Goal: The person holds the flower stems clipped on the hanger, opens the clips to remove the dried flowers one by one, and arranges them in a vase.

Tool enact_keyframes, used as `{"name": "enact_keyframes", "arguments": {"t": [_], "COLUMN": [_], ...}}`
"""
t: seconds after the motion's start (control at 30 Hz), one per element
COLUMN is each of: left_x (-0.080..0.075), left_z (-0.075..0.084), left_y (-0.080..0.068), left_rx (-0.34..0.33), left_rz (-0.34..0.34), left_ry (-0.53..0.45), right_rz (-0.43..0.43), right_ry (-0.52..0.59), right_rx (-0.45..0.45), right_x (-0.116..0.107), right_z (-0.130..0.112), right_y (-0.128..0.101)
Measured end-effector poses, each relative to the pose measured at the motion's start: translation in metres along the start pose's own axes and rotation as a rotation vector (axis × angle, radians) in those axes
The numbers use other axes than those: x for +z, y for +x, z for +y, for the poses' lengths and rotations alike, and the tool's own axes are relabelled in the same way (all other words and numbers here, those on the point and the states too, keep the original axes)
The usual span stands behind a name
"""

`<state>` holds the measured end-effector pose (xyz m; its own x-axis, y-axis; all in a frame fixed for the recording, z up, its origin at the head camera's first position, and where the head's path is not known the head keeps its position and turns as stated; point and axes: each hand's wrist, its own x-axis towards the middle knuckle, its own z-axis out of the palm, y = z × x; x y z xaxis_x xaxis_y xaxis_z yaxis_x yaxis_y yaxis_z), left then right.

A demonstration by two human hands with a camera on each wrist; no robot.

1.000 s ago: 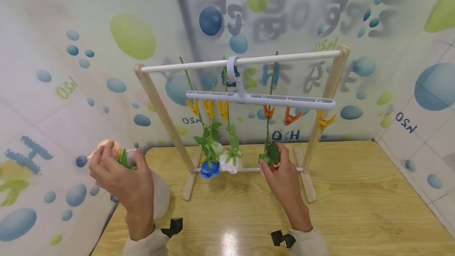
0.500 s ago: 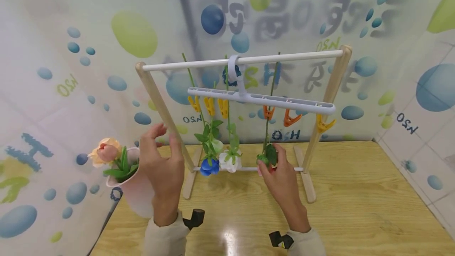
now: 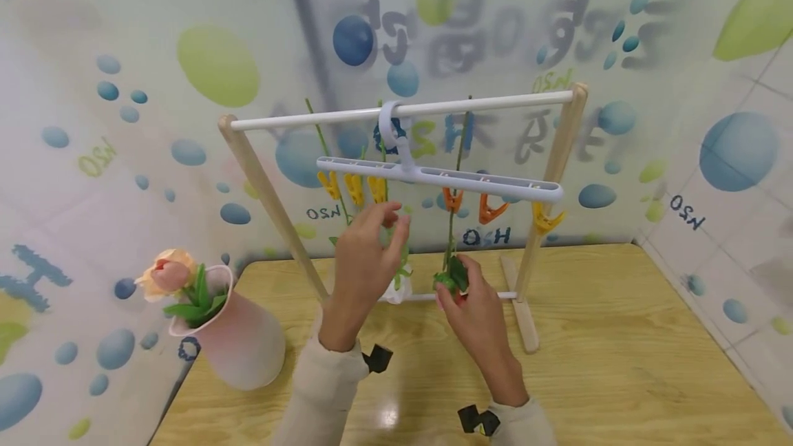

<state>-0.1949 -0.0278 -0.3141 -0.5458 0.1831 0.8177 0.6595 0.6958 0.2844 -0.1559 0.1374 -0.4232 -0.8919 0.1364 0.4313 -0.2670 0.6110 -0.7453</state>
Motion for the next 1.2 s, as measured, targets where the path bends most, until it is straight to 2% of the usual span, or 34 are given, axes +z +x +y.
{"name": "enact_keyframes", "arguments": {"t": [0.3, 0.6, 0.8, 0.97, 1.2], "left_x": [0.02, 0.037, 0.049, 0.053, 0.059], "left_z": [0.005, 0.012, 0.022, 0.029, 0.031], "left_y": [0.013, 0.019, 0.023, 0.028, 0.031], "left_rx": [0.033, -0.021, -0.03, -0.023, 0.045], "left_rz": [-0.043, -0.107, -0.112, -0.064, 0.004], "left_ry": [0.002, -0.064, 0.029, 0.097, 0.233], "right_rz": [0.014, 0.016, 0.034, 0.033, 0.015], "right_ry": [-0.003, -0.017, 0.006, 0.022, 0.02], "right_rx": [-0.028, -0.037, -0.089, -0.143, -0.137], "right_x": [0.0, 0.0, 0.0, 0.0, -0.001], "right_z": [-0.001, 0.001, 0.003, 0.005, 0.006], "right_y": [0.001, 0.0, 0.0, 0.0, 0.001]}}
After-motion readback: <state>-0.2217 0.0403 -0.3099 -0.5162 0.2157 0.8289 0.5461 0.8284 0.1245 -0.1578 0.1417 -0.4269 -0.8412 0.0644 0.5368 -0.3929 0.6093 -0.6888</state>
